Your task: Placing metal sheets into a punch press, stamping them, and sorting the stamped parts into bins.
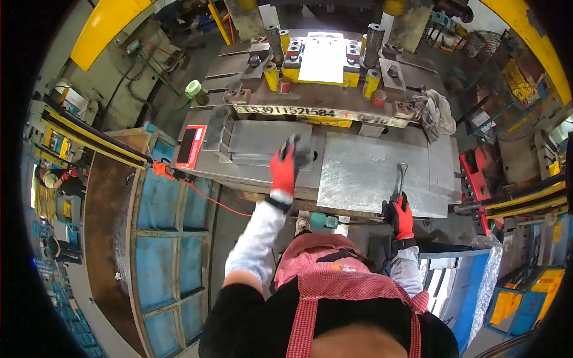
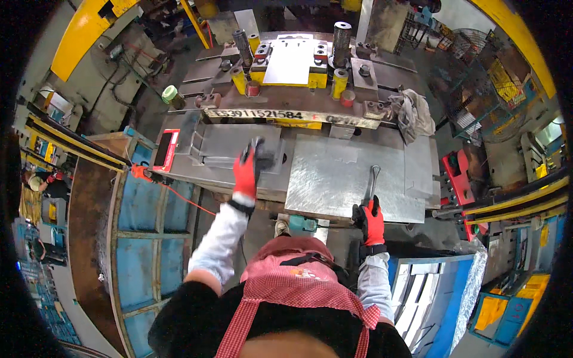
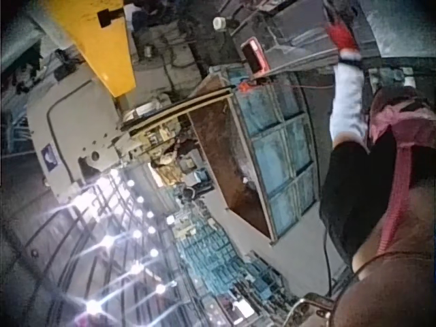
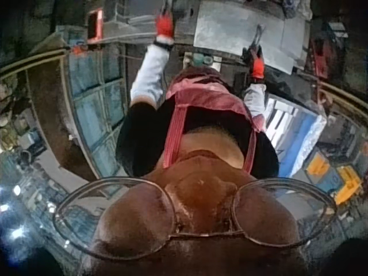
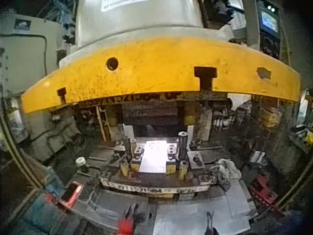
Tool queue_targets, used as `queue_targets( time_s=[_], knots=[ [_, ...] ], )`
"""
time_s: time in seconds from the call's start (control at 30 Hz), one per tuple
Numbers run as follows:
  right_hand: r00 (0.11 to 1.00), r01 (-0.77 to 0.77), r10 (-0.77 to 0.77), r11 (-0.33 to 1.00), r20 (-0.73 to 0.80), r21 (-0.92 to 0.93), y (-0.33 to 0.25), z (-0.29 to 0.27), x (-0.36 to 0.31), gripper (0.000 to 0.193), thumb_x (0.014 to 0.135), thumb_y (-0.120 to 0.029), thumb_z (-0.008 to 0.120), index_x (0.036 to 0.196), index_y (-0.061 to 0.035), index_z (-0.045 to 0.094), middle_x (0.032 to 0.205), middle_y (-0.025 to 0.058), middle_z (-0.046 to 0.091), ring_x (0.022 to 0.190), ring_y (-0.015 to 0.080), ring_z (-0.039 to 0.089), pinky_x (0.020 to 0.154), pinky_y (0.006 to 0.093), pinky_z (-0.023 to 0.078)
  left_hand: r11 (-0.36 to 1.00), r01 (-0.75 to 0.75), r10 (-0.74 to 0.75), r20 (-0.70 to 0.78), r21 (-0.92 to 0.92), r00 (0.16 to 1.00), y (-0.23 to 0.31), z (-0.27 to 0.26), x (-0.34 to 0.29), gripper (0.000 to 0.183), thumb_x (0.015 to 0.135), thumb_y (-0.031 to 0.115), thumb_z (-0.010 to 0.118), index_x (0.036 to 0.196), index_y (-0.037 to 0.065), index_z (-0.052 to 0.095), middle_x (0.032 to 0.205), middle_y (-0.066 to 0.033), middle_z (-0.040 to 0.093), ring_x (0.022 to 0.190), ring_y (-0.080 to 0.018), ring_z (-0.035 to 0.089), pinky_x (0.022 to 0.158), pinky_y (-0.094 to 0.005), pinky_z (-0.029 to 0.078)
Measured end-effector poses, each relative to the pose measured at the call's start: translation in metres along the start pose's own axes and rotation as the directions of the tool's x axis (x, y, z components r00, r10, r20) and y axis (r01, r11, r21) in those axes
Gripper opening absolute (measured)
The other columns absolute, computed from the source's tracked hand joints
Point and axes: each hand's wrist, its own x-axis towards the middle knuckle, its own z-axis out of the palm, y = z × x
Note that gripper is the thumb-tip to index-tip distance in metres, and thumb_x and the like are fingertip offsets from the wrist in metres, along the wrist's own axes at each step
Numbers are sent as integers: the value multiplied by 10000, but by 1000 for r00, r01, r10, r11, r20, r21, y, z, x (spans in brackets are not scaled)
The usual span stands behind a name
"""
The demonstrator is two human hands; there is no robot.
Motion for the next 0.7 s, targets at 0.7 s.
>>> queue_targets(
  time_s=[0.7],
  knots=[
    [961,-251,216,944,176,213,-4,-7,0,603,852,-82,542,1386,-111,262,928,39,546,673,110,536,520,249,457,-67,-262,-165,248,963,955,-60,-77,-51,551,806,298,508,1335,234,369,1463,-94,219,1351,-309,180,1036,-500,231]
  ],
)
